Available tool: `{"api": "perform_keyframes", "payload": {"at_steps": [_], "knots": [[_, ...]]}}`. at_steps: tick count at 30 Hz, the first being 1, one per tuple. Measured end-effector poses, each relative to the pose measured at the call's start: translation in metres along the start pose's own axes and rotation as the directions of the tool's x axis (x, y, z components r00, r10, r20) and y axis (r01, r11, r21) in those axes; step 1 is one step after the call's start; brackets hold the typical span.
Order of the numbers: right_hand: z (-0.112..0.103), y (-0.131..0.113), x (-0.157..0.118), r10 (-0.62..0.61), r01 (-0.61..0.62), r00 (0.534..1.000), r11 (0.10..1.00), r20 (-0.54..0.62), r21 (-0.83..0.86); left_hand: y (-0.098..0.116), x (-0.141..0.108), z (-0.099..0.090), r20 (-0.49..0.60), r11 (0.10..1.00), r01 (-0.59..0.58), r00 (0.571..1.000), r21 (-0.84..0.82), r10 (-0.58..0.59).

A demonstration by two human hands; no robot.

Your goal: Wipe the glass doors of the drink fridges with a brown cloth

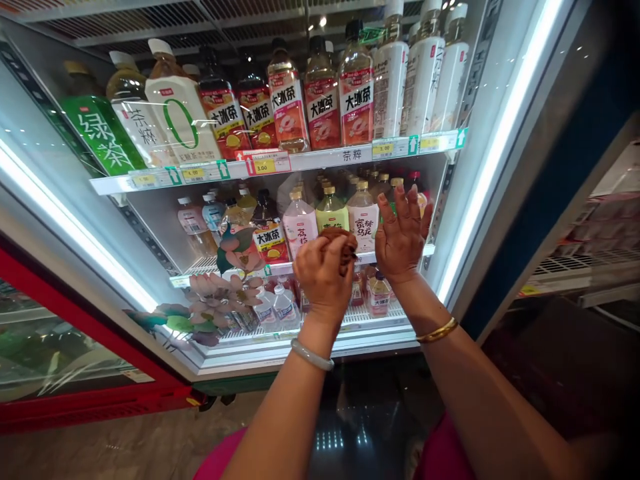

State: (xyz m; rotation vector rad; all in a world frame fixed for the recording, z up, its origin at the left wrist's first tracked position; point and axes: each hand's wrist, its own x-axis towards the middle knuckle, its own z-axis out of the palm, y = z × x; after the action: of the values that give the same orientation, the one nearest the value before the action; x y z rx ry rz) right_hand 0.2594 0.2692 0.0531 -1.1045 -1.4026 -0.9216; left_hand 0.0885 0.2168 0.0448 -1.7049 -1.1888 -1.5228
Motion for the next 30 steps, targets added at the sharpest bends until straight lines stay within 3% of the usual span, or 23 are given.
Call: {"api": "perform_keyframes", "payload": {"at_steps": [5,8,12,14,19,21,24,27,30], "knots": [[0.000,-0.001,0.001,0.032,-0.032,0.999,0.999,0.033,-0.002,0.025,-0.031,0.016,0.133,0.991,-0.127,0.982,-0.051,0.133],[-0.003,-0.004,0.003,0.058,-0.059,0.996,0.998,0.073,0.024,0.017,-0.017,0.009,0.143,0.988,-0.122,0.980,-0.099,0.135],[-0.007,-0.009,0.004,0.066,-0.067,0.995,0.998,0.077,0.010,0.000,0.017,-0.006,0.025,0.997,0.004,1.000,-0.080,-0.002],[-0.007,-0.011,0.004,0.051,-0.051,0.997,0.999,0.058,-0.006,0.001,0.022,-0.006,0.003,0.997,0.040,0.999,-0.070,-0.039],[-0.005,-0.009,0.004,0.051,-0.051,0.998,0.999,0.034,0.000,0.023,-0.010,0.004,0.199,0.993,-0.090,0.974,-0.077,0.104],[-0.005,-0.008,0.004,0.045,-0.045,0.998,0.999,0.032,0.002,0.023,-0.014,0.003,0.228,0.986,-0.137,0.961,-0.094,0.156],[-0.008,-0.008,0.004,0.038,-0.038,0.999,0.999,0.036,0.006,0.009,0.005,-0.008,0.118,0.990,-0.123,0.984,-0.071,0.131],[-0.009,-0.009,0.004,0.036,-0.037,0.998,0.999,0.055,0.025,-0.009,0.031,-0.020,-0.037,0.999,-0.033,0.999,-0.009,0.033],[-0.009,-0.010,0.003,0.066,-0.070,0.994,0.997,0.086,0.040,-0.014,0.027,-0.016,-0.032,1.000,0.013,0.999,0.026,-0.012]]}}
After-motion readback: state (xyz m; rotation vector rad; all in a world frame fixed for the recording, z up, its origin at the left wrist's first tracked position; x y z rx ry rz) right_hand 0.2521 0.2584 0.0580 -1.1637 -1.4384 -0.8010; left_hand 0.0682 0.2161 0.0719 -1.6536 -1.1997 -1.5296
